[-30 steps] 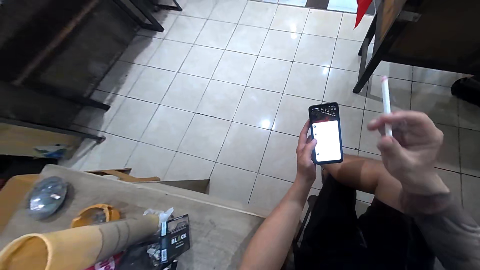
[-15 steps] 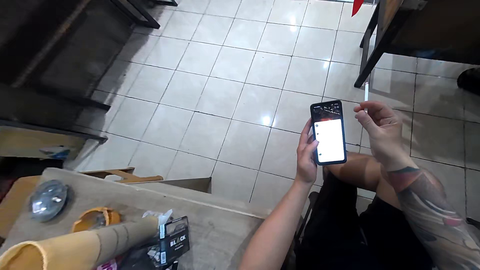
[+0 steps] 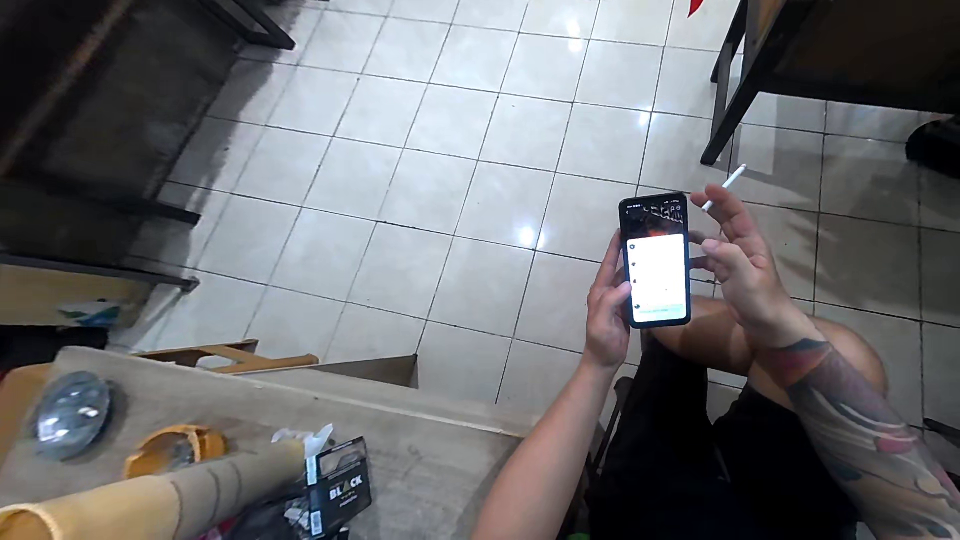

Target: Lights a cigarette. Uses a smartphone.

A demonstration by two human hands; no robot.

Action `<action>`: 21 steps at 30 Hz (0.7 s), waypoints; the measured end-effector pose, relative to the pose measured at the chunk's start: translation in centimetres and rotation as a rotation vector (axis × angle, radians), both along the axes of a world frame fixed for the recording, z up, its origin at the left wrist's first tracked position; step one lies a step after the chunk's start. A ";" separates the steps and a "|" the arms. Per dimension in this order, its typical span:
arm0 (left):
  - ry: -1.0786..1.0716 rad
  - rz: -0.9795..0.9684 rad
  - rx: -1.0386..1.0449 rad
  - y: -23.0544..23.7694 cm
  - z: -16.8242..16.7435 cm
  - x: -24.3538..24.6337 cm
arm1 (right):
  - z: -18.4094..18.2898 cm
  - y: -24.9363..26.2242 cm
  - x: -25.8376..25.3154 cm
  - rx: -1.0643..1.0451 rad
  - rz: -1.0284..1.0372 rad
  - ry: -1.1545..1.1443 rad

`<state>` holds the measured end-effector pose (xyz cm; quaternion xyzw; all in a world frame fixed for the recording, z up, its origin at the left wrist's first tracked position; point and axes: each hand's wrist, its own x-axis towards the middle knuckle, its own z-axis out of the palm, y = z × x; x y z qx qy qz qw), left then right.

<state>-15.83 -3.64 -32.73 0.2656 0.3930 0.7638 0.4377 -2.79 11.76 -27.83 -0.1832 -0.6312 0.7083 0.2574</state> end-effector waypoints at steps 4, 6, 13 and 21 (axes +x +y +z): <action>0.007 -0.008 0.008 0.0 -0.2 -0.1 | 0.0 -0.1 -0.1 0.001 0.002 0.024; 0.015 -0.015 0.001 0.0 -0.2 -0.1 | 0.1 -0.2 -0.3 0.019 0.001 0.024; 0.009 0.004 0.014 0.4 -0.7 -0.3 | -0.7 0.5 -0.9 -0.001 -0.026 0.041; -0.071 -0.005 0.097 0.7 -0.5 0.0 | -1.8 1.2 -0.7 -0.040 0.003 0.098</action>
